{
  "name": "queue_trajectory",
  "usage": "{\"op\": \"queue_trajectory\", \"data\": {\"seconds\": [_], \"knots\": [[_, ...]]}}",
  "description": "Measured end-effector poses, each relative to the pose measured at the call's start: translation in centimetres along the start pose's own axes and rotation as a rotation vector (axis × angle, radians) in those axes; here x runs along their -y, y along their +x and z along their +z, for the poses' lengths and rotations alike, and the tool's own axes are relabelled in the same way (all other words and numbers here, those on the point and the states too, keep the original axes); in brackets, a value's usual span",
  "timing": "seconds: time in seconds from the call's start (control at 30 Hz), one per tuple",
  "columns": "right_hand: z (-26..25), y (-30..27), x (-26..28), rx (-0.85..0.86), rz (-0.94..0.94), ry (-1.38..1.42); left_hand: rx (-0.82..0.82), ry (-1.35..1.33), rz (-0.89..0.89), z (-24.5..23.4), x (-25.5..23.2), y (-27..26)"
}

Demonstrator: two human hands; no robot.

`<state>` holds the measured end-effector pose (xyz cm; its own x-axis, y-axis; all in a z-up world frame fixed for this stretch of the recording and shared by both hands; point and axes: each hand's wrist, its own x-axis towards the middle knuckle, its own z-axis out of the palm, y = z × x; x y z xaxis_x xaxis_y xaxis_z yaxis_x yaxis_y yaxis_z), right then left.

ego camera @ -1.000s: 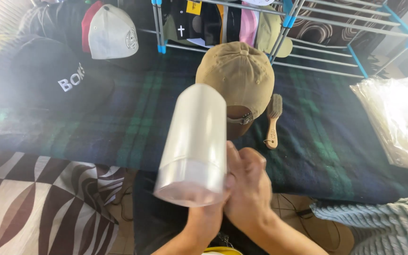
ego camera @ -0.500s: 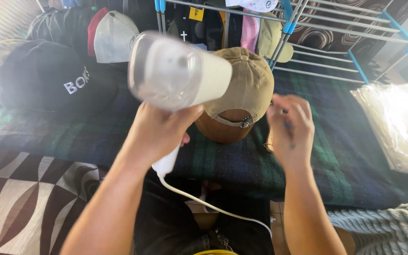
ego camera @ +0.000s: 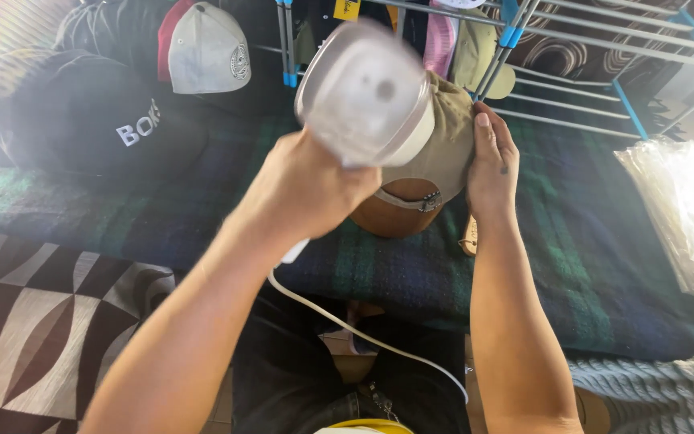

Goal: Cleaning and shaping a baseball cap using a hair dryer and a brush at a workbench.

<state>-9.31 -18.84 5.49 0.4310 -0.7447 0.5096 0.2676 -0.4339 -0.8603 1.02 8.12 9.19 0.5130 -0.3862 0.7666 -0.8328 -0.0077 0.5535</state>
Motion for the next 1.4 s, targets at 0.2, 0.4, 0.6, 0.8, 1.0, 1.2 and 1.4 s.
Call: {"op": "queue_trajectory", "data": {"seconds": [0.2,0.4,0.6,0.8,1.0,1.2,1.4], "knots": [[0.7,-1.4,1.4,-0.013,-0.074,-0.101,-0.137,-0.269,0.077,0.6,-0.2,-5.0],[0.9,-1.9,2.0,-0.028,-0.027,-0.174,-0.095,-0.446,-0.551,0.1,-4.0,-7.3],[0.9,-2.0,2.1,-0.02,-0.039,-0.14,-0.086,-0.579,-1.166,1.1,-2.6,-9.1],[2.1,-2.0,3.2,-0.025,-0.009,0.06,-0.07,-0.477,-1.142,-3.5,-4.5,-5.1],[2.1,-1.0,3.5,0.089,0.0,0.03,0.284,-0.168,-0.854,-4.6,-7.7,0.7],[1.7,0.5,1.6,0.081,0.025,0.094,0.181,-0.298,-0.883,-3.8,-8.1,0.4],[1.4,1.0,0.5,0.08,0.036,0.093,-0.181,-0.716,-1.159,-0.5,-4.7,-5.5]]}}
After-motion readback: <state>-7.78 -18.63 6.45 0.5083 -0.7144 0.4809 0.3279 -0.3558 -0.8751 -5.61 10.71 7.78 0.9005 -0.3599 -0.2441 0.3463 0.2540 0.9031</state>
